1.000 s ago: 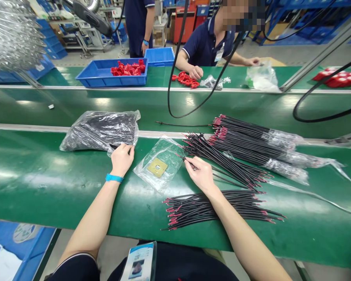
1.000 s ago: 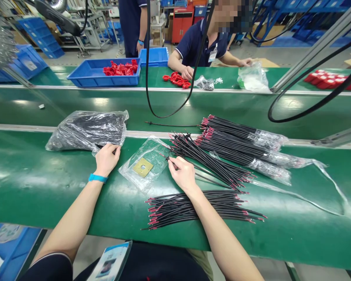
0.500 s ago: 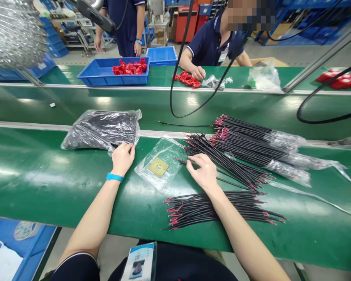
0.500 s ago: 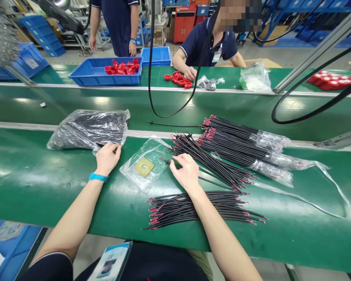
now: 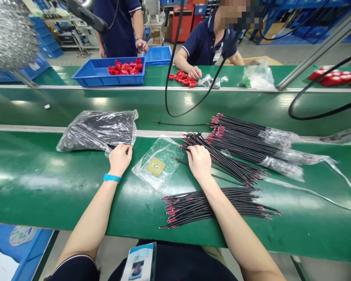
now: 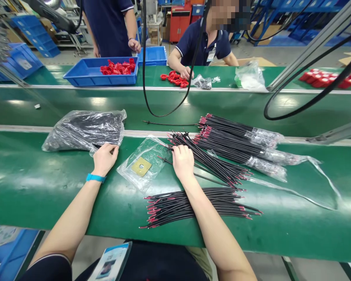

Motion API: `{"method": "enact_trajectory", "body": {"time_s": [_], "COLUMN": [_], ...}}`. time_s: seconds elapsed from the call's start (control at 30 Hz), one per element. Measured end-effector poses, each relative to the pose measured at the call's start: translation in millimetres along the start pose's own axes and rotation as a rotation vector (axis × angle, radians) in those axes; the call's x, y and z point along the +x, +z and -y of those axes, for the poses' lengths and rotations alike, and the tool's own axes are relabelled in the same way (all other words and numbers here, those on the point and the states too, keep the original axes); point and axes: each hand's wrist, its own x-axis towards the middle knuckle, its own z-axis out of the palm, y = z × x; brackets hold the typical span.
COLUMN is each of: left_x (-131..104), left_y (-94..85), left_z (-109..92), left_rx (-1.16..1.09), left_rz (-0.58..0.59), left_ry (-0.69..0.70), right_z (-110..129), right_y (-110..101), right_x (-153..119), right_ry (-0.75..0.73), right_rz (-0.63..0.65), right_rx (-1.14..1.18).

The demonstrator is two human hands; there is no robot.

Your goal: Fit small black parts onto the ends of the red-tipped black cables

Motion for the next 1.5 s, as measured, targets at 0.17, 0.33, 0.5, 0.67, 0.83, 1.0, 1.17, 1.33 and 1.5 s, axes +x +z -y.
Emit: {"method": "enact_trajectory", "body": {"time_s": [0.17, 0.33, 0.5, 0.67, 0.83, 1.0, 1.17, 1.33, 1.5], "left_x": [-0.1, 0.5, 1.2, 0.6, 0.7, 1.1, 0.5, 1.0, 1.2], "left_y": [-0.5, -2.9, -3.2, -2.8, -3.3, -3.5, -2.9, -3.5, -2.9], "left_z": [-0.4, -2.2, -2.6, -2.1, -2.8, -3.0, -2.0, -2.8, -2.2], "left_rx": [0.015, 0.005, 0.009, 0.007, 0.004, 0.004, 0.002, 0.024, 0.028], "left_rz": [-0.008, -0.003, 0.002, 0.003, 0.003, 0.009, 0.011, 0.029, 0.036], "left_ry": [-0.001, 0.002, 0.002, 0.004, 0.003, -0.003, 0.002, -0.017, -0.017], "right_z": [-0.9, 4.4, 13.5, 16.2, 16.6, 17.1, 17.2, 16.8, 15.2], "right_y": [-3.3, -8.7, -14.6, -16.2, -17.1, -18.6, -17.5, -15.7, -12.9], "right_x": [-0.4, -6.2, -12.6, -15.0, -15.3, -15.2, -15.8, -16.5, -16.6], "right_ry": [-0.025, 0.067, 0.089, 0.093, 0.103, 0.103, 0.094, 0.060, 0.059], "right_rz": [-0.054, -0.149, -0.113, -0.092, -0.099, -0.103, -0.131, -0.157, -0.132], "right_rx": [0.047, 0.233, 0.384, 0.455, 0.482, 0.523, 0.537, 0.533, 0.448]}}
